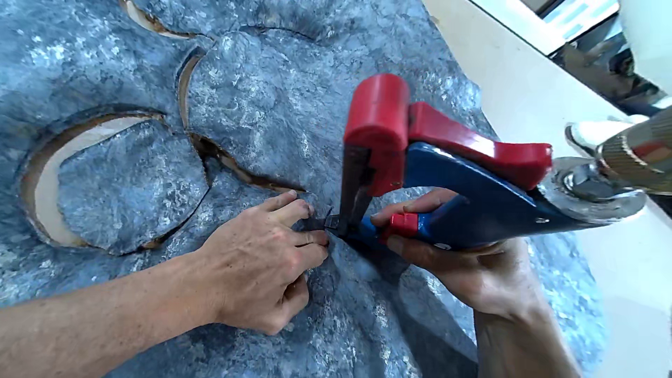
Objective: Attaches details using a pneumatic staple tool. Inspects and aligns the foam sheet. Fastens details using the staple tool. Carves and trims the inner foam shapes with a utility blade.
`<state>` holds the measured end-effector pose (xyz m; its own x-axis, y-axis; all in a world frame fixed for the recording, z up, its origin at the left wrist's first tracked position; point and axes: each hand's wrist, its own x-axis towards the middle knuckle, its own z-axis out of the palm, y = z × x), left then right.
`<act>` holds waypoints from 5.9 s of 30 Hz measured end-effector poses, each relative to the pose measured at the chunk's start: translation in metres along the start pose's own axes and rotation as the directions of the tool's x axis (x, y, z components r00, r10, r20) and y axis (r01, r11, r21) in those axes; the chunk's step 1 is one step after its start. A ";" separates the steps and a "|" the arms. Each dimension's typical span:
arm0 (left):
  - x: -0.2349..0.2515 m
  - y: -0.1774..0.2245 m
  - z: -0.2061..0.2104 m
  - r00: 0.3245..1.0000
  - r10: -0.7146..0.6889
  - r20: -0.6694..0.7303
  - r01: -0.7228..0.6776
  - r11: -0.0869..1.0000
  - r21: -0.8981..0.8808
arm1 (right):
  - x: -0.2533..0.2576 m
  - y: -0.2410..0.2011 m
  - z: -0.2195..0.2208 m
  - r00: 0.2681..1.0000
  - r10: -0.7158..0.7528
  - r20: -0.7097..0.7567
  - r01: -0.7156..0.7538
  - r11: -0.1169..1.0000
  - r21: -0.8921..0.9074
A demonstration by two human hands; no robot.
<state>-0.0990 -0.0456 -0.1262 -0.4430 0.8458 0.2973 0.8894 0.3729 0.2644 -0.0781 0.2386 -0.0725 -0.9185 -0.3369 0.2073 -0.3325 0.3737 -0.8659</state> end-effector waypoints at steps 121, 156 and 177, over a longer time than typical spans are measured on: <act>-0.032 -0.003 -0.019 0.980 0.097 0.176 -0.095 0.995 -0.023 | -0.036 -0.028 0.037 0.980 0.118 -0.160 -0.111 0.992 0.052; -0.023 -0.007 -0.024 0.967 -0.001 0.254 -0.015 0.998 0.058 | -0.098 -0.033 0.028 0.877 0.127 -0.464 -0.020 0.973 0.229; -0.024 -0.024 -0.039 0.910 0.233 0.344 -0.217 0.972 -0.086 | -0.116 -0.076 0.103 0.571 0.262 -0.778 -0.211 0.963 0.169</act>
<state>-0.1141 -0.0894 -0.1032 -0.1569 0.9875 0.0167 0.9512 0.1465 0.2714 0.0753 0.1598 -0.0779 -0.7782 0.5778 0.2461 -0.0901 0.2850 -0.9543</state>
